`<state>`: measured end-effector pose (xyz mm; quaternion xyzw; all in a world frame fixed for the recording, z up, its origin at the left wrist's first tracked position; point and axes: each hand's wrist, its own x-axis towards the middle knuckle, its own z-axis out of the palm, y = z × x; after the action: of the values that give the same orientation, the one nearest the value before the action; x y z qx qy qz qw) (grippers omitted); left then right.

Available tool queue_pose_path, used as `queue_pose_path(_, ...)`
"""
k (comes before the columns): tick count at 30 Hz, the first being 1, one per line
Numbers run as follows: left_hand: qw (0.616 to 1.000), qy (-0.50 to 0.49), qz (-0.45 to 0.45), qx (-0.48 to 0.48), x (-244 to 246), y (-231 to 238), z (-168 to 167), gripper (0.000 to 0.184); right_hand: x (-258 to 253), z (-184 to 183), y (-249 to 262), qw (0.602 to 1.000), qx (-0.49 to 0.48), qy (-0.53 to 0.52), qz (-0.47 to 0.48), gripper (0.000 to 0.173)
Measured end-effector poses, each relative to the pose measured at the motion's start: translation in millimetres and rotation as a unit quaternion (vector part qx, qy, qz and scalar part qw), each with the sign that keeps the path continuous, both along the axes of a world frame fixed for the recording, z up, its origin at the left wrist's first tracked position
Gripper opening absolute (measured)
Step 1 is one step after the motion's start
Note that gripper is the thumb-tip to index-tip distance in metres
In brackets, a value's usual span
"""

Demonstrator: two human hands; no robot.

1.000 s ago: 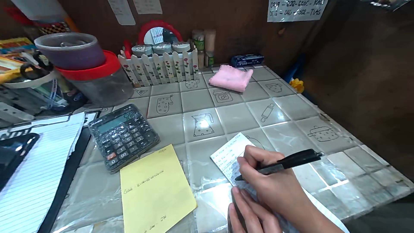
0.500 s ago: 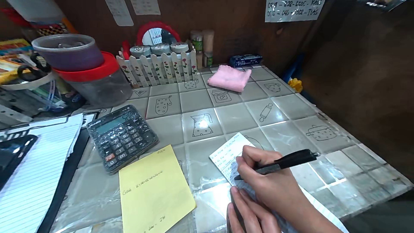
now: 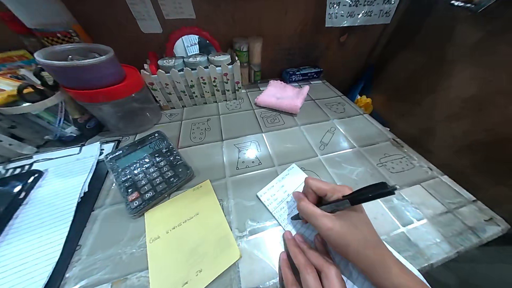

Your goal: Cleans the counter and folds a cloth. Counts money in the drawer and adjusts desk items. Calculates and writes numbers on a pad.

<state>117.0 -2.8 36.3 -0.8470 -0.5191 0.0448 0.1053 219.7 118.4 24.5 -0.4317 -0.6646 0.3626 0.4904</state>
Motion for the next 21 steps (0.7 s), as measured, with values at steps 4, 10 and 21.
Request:
queue_pose_path(4,1.000,0.005,0.000,0.003,-0.3,0.0,0.4,0.037,-0.9,-1.0,0.6,1.000,0.011,0.000,0.010,0.026)
queue_pose_path(10,1.000,0.014,-0.005,-0.002,-0.4,0.2,2.0,0.037,-1.2,-0.6,0.1,1.000,0.004,-0.014,-0.003,0.026)
queue_pose_path(21,1.000,-0.005,-0.001,0.001,-0.7,0.4,1.0,0.037,-1.4,0.0,0.7,1.000,0.003,-0.017,-0.014,0.025)
